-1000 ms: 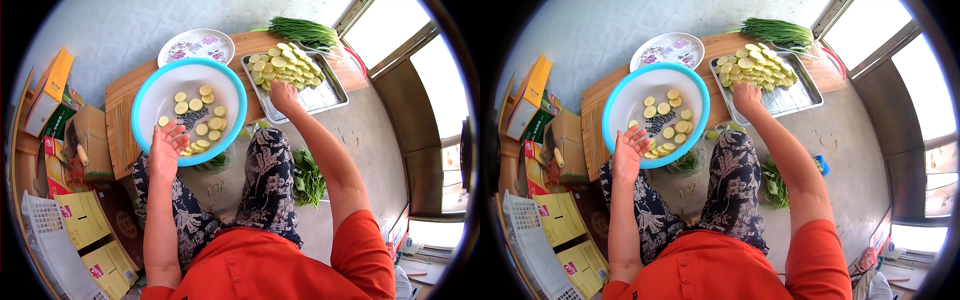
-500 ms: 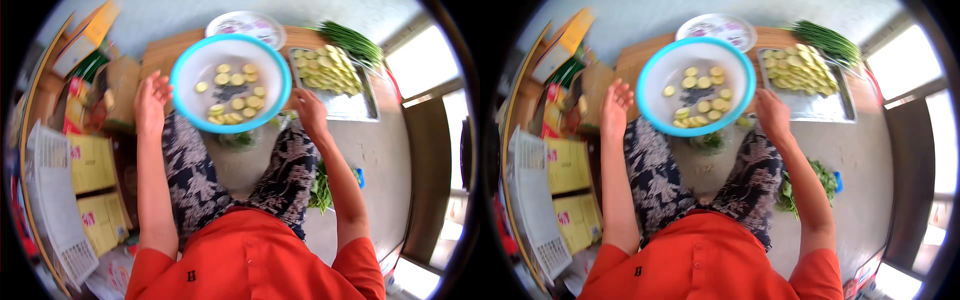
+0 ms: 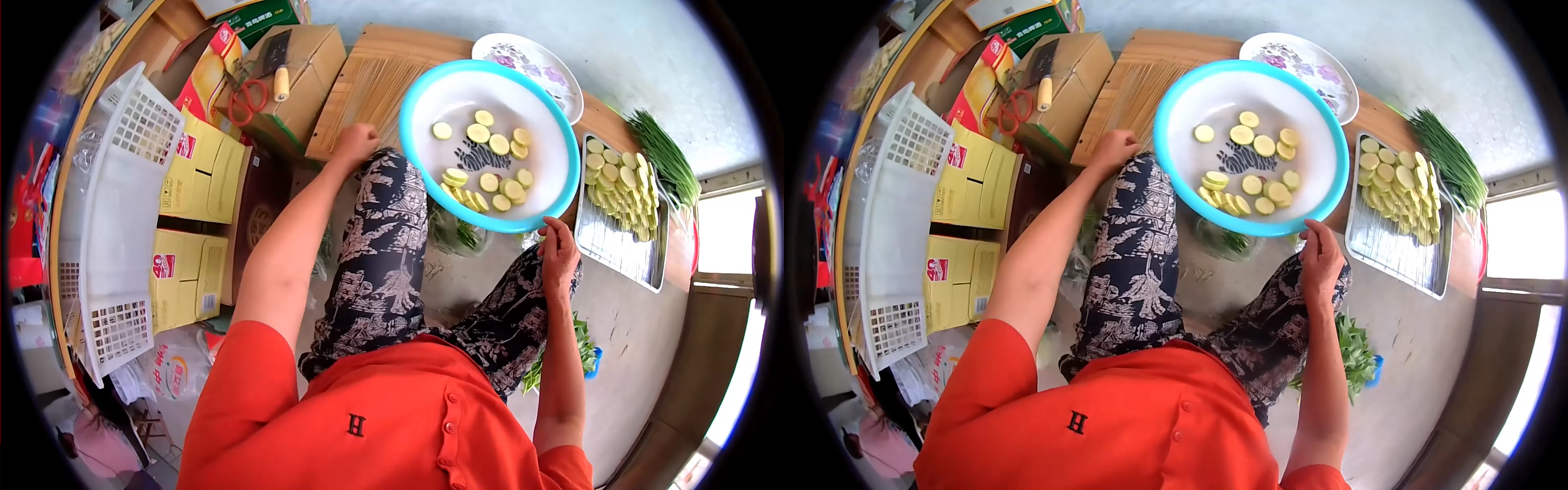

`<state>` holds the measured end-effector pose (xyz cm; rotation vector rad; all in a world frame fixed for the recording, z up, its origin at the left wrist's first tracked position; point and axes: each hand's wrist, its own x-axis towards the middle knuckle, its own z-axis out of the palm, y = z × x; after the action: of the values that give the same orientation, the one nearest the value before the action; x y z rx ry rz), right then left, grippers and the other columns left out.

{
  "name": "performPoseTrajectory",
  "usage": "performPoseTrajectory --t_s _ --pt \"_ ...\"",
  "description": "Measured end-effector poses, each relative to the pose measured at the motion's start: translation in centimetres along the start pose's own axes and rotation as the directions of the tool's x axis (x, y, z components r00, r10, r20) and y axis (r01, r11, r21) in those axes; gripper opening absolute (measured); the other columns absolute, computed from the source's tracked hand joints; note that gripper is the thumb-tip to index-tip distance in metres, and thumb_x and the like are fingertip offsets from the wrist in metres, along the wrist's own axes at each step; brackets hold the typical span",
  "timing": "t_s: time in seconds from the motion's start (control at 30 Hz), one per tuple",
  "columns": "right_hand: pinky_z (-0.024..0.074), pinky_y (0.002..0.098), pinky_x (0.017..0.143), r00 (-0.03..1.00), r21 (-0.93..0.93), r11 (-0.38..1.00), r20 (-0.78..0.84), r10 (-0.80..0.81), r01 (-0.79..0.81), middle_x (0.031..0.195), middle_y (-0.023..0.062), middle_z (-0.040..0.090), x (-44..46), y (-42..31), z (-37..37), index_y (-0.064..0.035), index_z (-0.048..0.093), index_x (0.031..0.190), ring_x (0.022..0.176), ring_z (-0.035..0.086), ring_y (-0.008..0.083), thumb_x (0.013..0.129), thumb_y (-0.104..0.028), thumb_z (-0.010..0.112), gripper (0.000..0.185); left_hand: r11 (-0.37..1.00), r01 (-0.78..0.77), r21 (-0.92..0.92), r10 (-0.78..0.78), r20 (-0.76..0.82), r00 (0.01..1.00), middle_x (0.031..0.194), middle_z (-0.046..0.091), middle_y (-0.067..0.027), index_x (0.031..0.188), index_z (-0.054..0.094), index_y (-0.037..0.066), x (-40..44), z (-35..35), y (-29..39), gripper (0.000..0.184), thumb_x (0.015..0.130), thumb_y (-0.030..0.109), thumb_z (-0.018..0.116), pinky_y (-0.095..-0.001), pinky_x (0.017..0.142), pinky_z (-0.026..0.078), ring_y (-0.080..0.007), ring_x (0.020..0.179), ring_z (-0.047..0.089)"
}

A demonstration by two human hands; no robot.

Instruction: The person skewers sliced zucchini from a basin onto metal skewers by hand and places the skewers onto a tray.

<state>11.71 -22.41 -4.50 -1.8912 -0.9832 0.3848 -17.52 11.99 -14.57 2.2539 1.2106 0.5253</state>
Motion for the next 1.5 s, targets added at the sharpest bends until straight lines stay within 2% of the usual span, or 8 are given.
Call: performPoseTrajectory --t_s 0.13,0.33,0.57,0.73,0.9,0.97,1.3,1.5 --pt "0.0437 0.0218 0.054 1.0 0.006 1.0 -0.023 0.007 -0.007 0.08 0.0036 0.062 -0.1 0.1 0.2 -0.0007 0.064 0.107 0.056 0.051 0.0067 0.094 -0.004 0.049 0.02 0.982 0.061 0.177 -0.092 0.177 0.98 0.091 0.068 -0.0172 0.082 0.071 0.006 0.3 -1.5 4.8 0.015 0.075 0.02 0.067 -0.0449 0.074 0.052 -0.0358 0.085 0.066" --pt "0.043 0.0216 0.053 0.999 0.032 0.999 -0.041 0.01 -0.009 0.081 0.0042 0.062 -0.2 0.2 0.2 0.0006 0.064 0.106 0.057 0.05 0.0064 0.094 -0.003 0.049 0.02 0.938 0.144 0.316 -0.188 0.112 0.976 0.092 0.067 -0.0223 0.085 0.069 0.002 0.9 -0.4 4.3 0.013 0.078 0.01 0.061 -0.0468 0.077 0.052 -0.0404 0.092 0.064" --pt "0.0422 0.0211 0.053 0.999 0.024 1.0 -0.032 0.016 -0.015 0.08 0.0044 0.061 0.0 0.6 0.2 0.0008 0.064 0.106 0.057 0.05 0.0063 0.094 -0.003 0.049 0.02 0.97 0.068 0.235 -0.068 -0.006 0.998 0.094 0.066 -0.0226 0.086 0.069 0.002 1.2 0.9 2.6 0.015 0.082 0.008 0.056 -0.047 0.077 0.052 -0.0407 0.092 0.064" --pt "0.0421 0.0212 0.053 1.0 0.021 1.0 -0.03 -0.002 0.003 0.08 0.0043 0.061 0.0 0.7 0.2 0.0009 0.064 0.106 0.057 0.05 0.0066 0.093 -0.002 0.048 0.02 0.987 0.158 0.014 -0.156 -0.094 0.983 0.09 0.068 -0.0157 0.089 0.068 0.008 2.0 1.3 1.1 0.015 0.082 0.019 0.06 -0.0434 0.073 0.05 -0.0338 0.087 0.064" --pt "0.0418 0.0204 0.054 1.0 -0.035 0.999 -0.016 -0.009 0.009 0.08 0.0022 0.06 -0.1 0.5 0.0 -0.0009 0.064 0.108 0.058 0.05 0.0056 0.095 -0.006 0.048 0.021 0.944 0.328 0.026 -0.314 -0.229 0.921 0.093 0.068 -0.0158 0.092 0.068 0.007 1.5 -0.8 0.4 0.016 0.085 0.02 0.061 -0.0442 0.075 0.05 -0.0338 0.09 0.064" --pt "0.0418 0.0209 0.053 1.0 -0.005 1.0 -0.022 -0.006 0.006 0.08 0.003 0.061 0.0 0.6 0.2 -0.0002 0.064 0.107 0.057 0.05 0.006 0.094 -0.004 0.048 0.021 0.944 0.249 0.218 -0.196 -0.236 0.952 0.096 0.067 -0.0167 0.094 0.068 0.007 1.3 -0.4 -0.2 0.018 0.083 0.022 0.064 -0.0454 0.077 0.05 -0.035 0.093 0.063" --pt "0.0415 0.0209 0.053 1.0 -0.006 1.0 -0.026 0.001 -0.001 0.08 0.0037 0.06 0.0 0.3 0.4 0.0 0.064 0.107 0.056 0.049 0.0064 0.094 -0.003 0.048 0.021 0.965 0.145 0.22 -0.132 -0.07 0.989 0.103 0.065 -0.0176 0.101 0.068 0.007 1.5 0.8 1.3 0.022 0.084 0.021 0.063 -0.0467 0.081 0.048 -0.0375 0.096 0.061" --pt "0.0418 0.021 0.053 1.0 -0.005 1.0 -0.021 -0.007 0.007 0.08 0.004 0.06 0.0 0.6 0.3 0.0 0.063 0.107 0.057 0.049 0.0065 0.094 -0.003 0.048 0.021 0.994 0.088 -0.07 -0.104 -0.269 0.957 0.1 0.064 -0.0197 0.098 0.07 0.01 1.6 0.9 -0.2 0.019 0.084 0.019 0.06 -0.045 0.078 0.049 -0.0382 0.091 0.061"
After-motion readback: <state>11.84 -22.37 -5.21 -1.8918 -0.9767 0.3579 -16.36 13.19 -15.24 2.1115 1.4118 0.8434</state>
